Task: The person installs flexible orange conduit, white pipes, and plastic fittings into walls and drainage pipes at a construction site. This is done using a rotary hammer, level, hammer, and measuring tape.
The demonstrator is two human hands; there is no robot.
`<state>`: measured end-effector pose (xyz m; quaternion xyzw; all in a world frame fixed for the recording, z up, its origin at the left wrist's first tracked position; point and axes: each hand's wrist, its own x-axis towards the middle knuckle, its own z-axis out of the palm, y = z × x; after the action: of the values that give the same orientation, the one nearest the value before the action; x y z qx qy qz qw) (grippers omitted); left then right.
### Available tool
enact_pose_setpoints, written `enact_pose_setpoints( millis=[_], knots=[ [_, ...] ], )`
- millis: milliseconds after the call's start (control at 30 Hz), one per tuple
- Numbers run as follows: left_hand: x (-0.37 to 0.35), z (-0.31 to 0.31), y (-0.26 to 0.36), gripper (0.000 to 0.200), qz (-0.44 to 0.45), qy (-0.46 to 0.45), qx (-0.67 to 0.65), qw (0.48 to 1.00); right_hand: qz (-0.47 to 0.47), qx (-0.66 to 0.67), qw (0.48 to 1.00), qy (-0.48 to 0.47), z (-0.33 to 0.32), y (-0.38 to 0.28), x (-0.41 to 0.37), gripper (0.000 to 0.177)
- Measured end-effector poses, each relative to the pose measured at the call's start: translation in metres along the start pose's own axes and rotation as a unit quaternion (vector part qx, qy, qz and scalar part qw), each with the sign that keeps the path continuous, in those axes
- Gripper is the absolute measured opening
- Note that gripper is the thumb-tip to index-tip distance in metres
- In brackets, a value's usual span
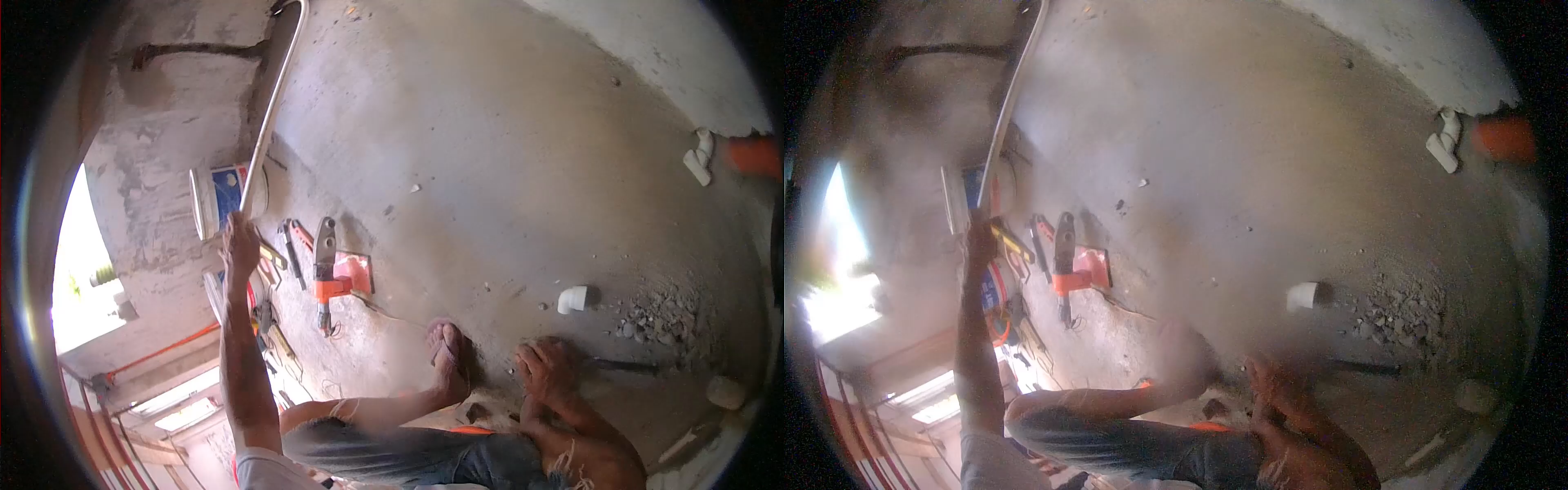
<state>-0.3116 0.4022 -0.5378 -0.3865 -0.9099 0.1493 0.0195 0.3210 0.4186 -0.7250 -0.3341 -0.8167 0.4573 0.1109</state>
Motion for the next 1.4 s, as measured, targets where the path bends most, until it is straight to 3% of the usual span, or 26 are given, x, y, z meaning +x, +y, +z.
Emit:
enact_pose_setpoints(
  millis=[67,133,167,233,267,333,367,400,433,467,500,567,667,967,1233,1400],
  knots=[
    [0.002,-0.029,0.012,0.056,-0.078,-0.039,0.060,0.994,-0.019,0.010,1.000,-0.020,0.008,0.012,-0.006,0.015],
    [-0.011,-0.042,0.031,0.060,-0.094,-0.011,0.227,0.969,-0.016,0.015,0.999,-0.043,0.008,0.015,-0.007,0.016],
    [-0.015,-0.040,0.023,0.062,-0.052,-0.011,0.216,0.975,-0.013,0.016,0.998,-0.056,0.007,0.017,-0.007,0.016],
    [-0.028,-0.016,-0.010,0.066,0.114,-0.052,0.070,0.990,-0.035,-0.013,0.998,-0.042,0.009,0.018,-0.009,0.016],
    [-0.047,-0.006,-0.007,0.068,0.155,-0.099,0.022,0.983,-0.046,-0.027,0.998,-0.036,0.011,0.018,-0.009,0.016],
    [-0.102,-0.024,0.072,0.061,0.048,-0.288,0.008,0.956,-0.086,-0.077,0.993,-0.012,0.013,0.018,-0.008,0.017],
    [-0.123,-0.027,0.090,0.058,0.112,-0.321,-0.024,0.940,-0.106,-0.101,0.989,0.002,0.014,0.018,-0.007,0.017],
    [-0.138,-0.047,0.129,0.053,0.079,-0.389,-0.068,0.915,-0.111,-0.104,0.988,-0.004,0.015,0.019,-0.005,0.017],
    [-0.152,-0.018,0.098,0.050,0.130,-0.406,-0.087,0.900,-0.113,-0.109,0.988,-0.011,0.016,0.021,-0.006,0.018],
    [-0.162,-0.024,0.116,0.050,0.170,-0.387,-0.106,0.900,-0.114,-0.114,0.987,-0.018,0.015,0.023,-0.006,0.018],
    [-0.171,-0.034,0.134,0.047,0.133,-0.393,-0.091,0.905,-0.115,-0.104,0.988,-0.023,0.013,0.024,-0.005,0.018],
    [-0.183,-0.051,0.159,0.045,0.164,-0.332,-0.072,0.926,-0.117,-0.079,0.989,-0.033,0.010,0.023,-0.003,0.017],
    [-0.189,-0.078,0.185,0.044,0.138,-0.337,-0.063,0.929,-0.118,-0.072,0.990,-0.032,0.012,0.022,-0.004,0.016],
    [-0.196,-0.145,0.260,0.048,0.272,-0.291,-0.105,0.911,-0.113,-0.086,0.989,-0.031,0.017,0.024,-0.007,0.022],
    [-0.213,-0.132,0.218,0.054,0.245,-0.387,-0.124,0.880,-0.058,-0.129,0.989,0.034,0.025,0.013,-0.003,0.019],
    [-0.193,-0.112,0.240,0.054,0.232,-0.419,-0.155,0.864,-0.002,-0.150,0.988,0.043,0.036,0.013,-0.016,0.021]
  ],
)
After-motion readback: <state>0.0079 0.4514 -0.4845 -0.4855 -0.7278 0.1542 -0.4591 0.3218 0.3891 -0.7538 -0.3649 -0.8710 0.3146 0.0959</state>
